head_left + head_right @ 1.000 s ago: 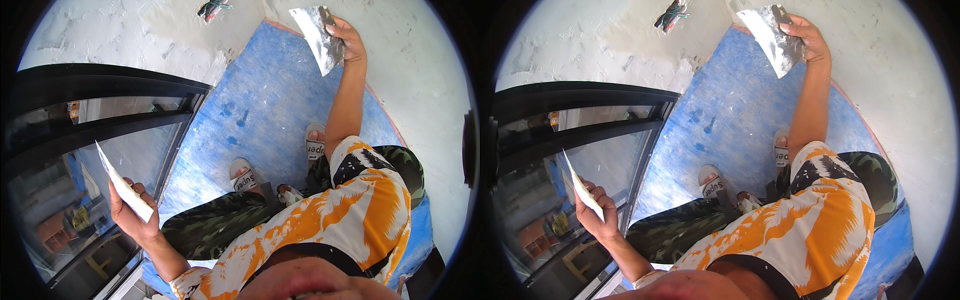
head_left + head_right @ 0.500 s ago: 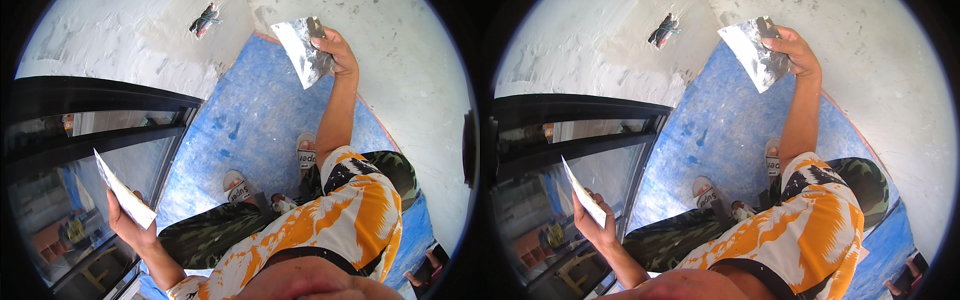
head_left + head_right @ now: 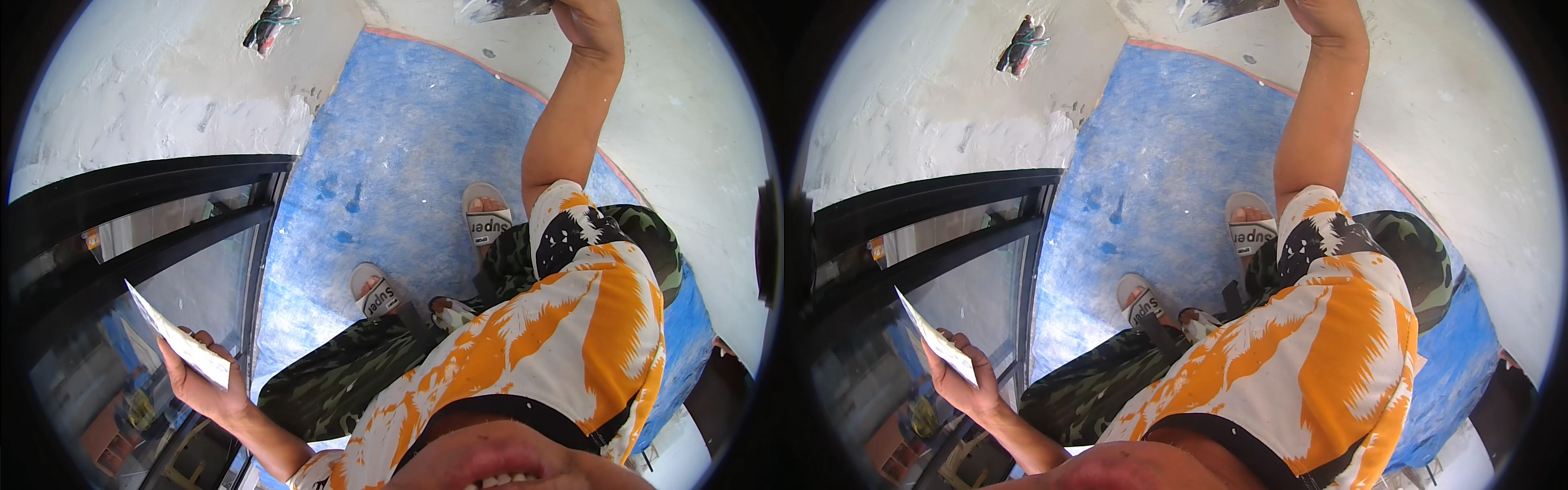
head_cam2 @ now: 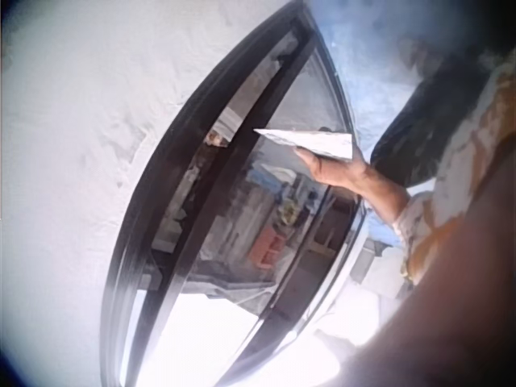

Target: The person scoops white wall compound from a hawk onto a putty knife and applies it to a wall near a window frame. The person repeatedly smooths the compound into a small area around an electrical outlet, scraping excess material back onto the hawk.

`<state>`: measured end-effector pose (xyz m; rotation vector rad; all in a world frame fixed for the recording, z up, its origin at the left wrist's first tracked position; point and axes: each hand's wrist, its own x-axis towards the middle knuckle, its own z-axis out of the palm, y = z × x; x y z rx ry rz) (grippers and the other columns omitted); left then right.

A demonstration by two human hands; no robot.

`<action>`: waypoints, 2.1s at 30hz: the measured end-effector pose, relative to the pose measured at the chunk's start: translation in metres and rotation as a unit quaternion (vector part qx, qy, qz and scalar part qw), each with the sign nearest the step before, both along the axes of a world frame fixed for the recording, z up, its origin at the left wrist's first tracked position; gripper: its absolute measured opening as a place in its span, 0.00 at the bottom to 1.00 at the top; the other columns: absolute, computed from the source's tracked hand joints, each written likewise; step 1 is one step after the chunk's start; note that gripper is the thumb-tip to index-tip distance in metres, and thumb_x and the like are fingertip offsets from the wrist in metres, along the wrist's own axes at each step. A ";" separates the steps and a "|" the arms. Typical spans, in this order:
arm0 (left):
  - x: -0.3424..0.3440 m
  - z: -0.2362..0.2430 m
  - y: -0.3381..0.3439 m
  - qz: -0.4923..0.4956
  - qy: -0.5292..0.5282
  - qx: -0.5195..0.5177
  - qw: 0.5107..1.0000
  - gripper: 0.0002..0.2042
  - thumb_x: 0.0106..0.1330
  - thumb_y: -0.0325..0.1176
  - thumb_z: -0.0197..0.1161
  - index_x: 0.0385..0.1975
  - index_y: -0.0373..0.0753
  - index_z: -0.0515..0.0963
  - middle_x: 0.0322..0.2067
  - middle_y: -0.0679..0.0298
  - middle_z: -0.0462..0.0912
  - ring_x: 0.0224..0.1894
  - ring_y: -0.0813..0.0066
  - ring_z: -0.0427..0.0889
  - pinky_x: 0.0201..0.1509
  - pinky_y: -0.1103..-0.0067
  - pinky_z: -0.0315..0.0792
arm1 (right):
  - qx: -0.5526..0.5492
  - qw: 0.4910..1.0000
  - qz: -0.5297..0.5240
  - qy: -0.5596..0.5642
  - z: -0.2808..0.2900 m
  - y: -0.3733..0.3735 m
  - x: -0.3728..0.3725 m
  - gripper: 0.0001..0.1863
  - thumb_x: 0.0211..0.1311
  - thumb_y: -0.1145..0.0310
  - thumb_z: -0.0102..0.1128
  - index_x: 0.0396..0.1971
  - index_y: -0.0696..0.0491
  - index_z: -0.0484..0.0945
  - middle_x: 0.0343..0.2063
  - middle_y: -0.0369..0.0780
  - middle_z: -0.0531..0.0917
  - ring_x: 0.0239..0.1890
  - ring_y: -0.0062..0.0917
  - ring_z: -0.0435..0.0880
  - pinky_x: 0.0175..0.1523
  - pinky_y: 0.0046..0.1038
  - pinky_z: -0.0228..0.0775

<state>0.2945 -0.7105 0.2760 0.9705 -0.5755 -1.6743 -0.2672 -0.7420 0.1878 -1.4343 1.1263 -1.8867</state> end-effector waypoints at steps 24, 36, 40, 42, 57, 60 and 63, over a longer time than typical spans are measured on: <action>-0.022 0.008 0.008 0.069 0.031 0.045 0.996 0.15 0.73 0.41 0.53 0.36 0.32 0.75 0.29 0.63 0.76 0.23 0.78 0.67 0.21 0.83 0.59 | 0.202 0.880 0.000 -0.429 -0.100 -0.140 0.201 0.11 0.58 0.72 0.61 0.40 0.60 0.79 0.36 0.43 0.82 0.40 0.27 0.79 0.51 0.34 0.68; -0.022 0.008 0.011 0.061 0.033 0.051 0.996 0.15 0.74 0.42 0.53 0.36 0.33 0.74 0.29 0.63 0.77 0.24 0.78 0.67 0.22 0.83 0.62 | 0.157 0.912 -0.112 -0.362 -0.084 -0.148 0.225 0.09 0.58 0.76 0.58 0.38 0.61 0.79 0.31 0.40 0.82 0.34 0.23 0.78 0.37 0.29 0.69; -0.023 0.006 0.011 0.058 -0.008 0.044 0.997 0.16 0.73 0.43 0.53 0.37 0.34 0.75 0.29 0.62 0.79 0.26 0.75 0.72 0.24 0.81 0.69 | 0.210 0.947 -0.105 -0.217 -0.102 -0.099 0.207 0.10 0.57 0.72 0.58 0.37 0.61 0.80 0.25 0.43 0.83 0.28 0.25 0.80 0.36 0.28 0.72; -0.026 0.003 0.007 0.022 -0.005 0.041 0.999 0.16 0.73 0.43 0.53 0.38 0.34 0.76 0.31 0.61 0.80 0.27 0.73 0.75 0.26 0.80 0.73 | 0.204 0.961 -0.064 -0.175 -0.102 -0.073 0.206 0.10 0.57 0.70 0.59 0.36 0.59 0.81 0.24 0.43 0.83 0.27 0.26 0.81 0.34 0.28 0.73; -0.013 0.013 -0.016 -0.042 0.211 0.022 0.976 0.17 0.68 0.27 0.54 0.56 0.34 0.72 0.39 0.59 0.81 0.34 0.72 0.78 0.33 0.81 0.75 | 0.202 0.978 -0.050 0.005 -0.093 -0.051 0.235 0.11 0.61 0.70 0.59 0.42 0.57 0.81 0.27 0.42 0.84 0.24 0.26 0.81 0.30 0.31 0.72; -0.008 0.016 -0.013 -0.030 0.219 0.032 0.975 0.17 0.68 0.27 0.56 0.56 0.33 0.72 0.38 0.58 0.82 0.32 0.72 0.79 0.31 0.81 0.76 | 0.220 0.967 -0.026 -0.127 -0.115 -0.079 0.201 0.14 0.58 0.69 0.60 0.43 0.58 0.81 0.22 0.43 0.83 0.23 0.25 0.81 0.33 0.29 0.72; -0.004 0.020 -0.011 -0.027 0.233 0.013 0.972 0.16 0.69 0.29 0.56 0.55 0.33 0.72 0.37 0.57 0.82 0.31 0.72 0.79 0.30 0.80 0.76 | 0.209 0.969 -0.026 -0.128 -0.127 -0.094 0.196 0.15 0.57 0.69 0.60 0.44 0.58 0.81 0.24 0.44 0.84 0.25 0.25 0.82 0.35 0.29 0.72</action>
